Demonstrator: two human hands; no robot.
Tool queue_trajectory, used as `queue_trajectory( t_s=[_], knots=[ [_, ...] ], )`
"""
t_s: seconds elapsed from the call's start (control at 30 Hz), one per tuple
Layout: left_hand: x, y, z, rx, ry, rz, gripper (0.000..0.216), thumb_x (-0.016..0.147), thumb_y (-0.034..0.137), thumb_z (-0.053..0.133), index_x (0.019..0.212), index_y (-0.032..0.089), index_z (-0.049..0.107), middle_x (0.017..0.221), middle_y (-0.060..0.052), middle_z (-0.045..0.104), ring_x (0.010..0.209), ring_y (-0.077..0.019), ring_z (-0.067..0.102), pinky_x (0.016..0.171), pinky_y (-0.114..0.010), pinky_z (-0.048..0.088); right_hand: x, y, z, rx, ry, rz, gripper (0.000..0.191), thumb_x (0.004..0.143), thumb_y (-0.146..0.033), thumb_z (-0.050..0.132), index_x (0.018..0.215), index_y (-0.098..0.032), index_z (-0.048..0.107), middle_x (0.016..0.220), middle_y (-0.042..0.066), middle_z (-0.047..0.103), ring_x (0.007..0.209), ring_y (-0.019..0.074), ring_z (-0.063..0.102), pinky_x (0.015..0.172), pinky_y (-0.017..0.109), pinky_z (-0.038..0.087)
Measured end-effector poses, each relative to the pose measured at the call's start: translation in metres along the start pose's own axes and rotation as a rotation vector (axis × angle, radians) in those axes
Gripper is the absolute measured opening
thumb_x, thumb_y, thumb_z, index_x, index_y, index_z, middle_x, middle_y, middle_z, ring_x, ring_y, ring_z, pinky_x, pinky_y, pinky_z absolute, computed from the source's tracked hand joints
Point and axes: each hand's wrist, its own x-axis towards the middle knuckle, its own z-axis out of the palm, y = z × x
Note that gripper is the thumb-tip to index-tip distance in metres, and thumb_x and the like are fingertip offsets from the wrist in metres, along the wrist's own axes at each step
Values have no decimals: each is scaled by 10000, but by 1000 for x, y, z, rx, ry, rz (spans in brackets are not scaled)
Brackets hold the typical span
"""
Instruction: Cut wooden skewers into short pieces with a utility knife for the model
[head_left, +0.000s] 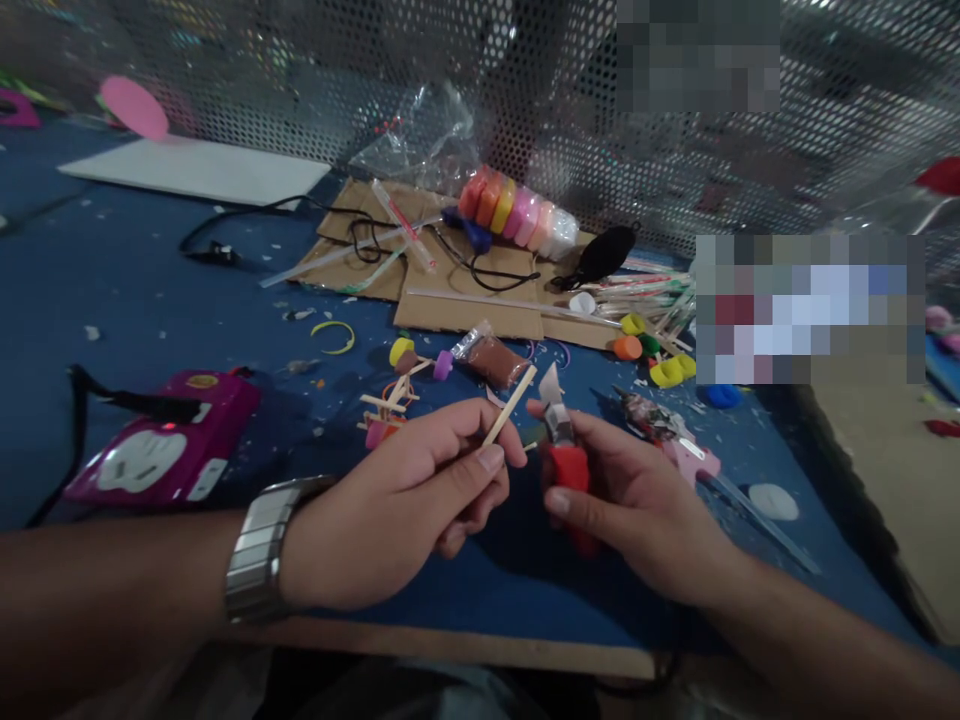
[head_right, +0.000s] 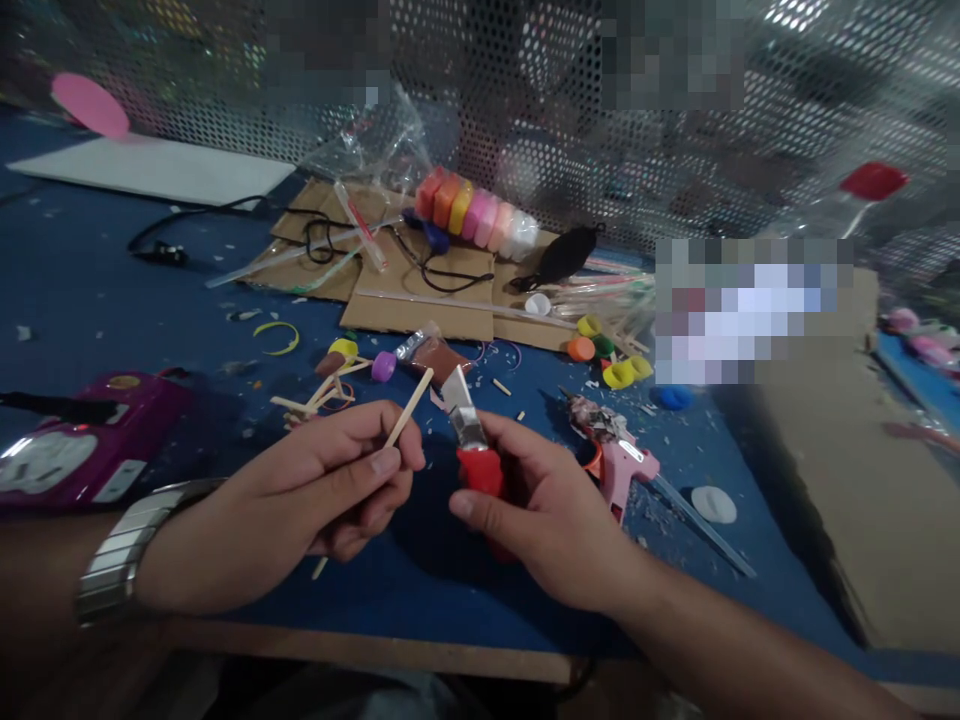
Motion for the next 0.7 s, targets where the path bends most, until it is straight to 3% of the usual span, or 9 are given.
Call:
queue_trajectory(
  t_s=[0.1, 0.2, 0.3, 0.43, 0.7],
  knots=[
    [1, 1, 0, 4, 10, -2, 202, 1121, 421, 541, 1065, 229, 570, 715, 63, 504, 574, -80, 393, 480, -135, 349, 3, -2, -1, 107, 32, -11, 669, 831, -335, 971, 1385, -301, 599, 931, -25, 725, 727, 136, 691, 649, 252, 593],
    [2, -1, -1, -2, 3, -12, 185, 1123, 422, 536, 1090, 241, 560, 685, 75, 498, 545, -77, 359, 473, -139, 319, -3, -3, -3, 93, -1, -33, 497, 892, -332, 926, 1284, -304, 623, 945, -5, 759, 717, 145, 731, 584, 233, 568],
    [0, -4, -2, -51, -7, -24, 162, 1118, 407, 556, 1079, 250, 547, 691, 87, 462, 550, -74, 317, 480, -134, 304, -12, -2, -5, -76, -56, -93, 384, 954, -345, 869, 1300, -297, 710, 1020, 36, 777, 780, 154, 743, 676, 264, 609],
    [-2, -3, -2, -28, -26, -20, 157, 1109, 386, 576, 1043, 244, 557, 707, 90, 416, 545, -67, 268, 481, -139, 283, -16, 1, -9, -357, -90, -205, 449, 1053, -341, 739, 1499, -353, 680, 1196, 80, 775, 894, 199, 773, 803, 337, 636],
    [-3, 3, -1, 152, -30, 108, 293, 1099, 513, 596, 989, 243, 568, 688, 81, 409, 543, -96, 329, 486, -217, 324, -12, -4, -10, -703, -134, -538, 579, 1095, -226, 613, 1660, -319, 525, 1031, 43, 744, 838, 177, 690, 769, 293, 569]
  ],
)
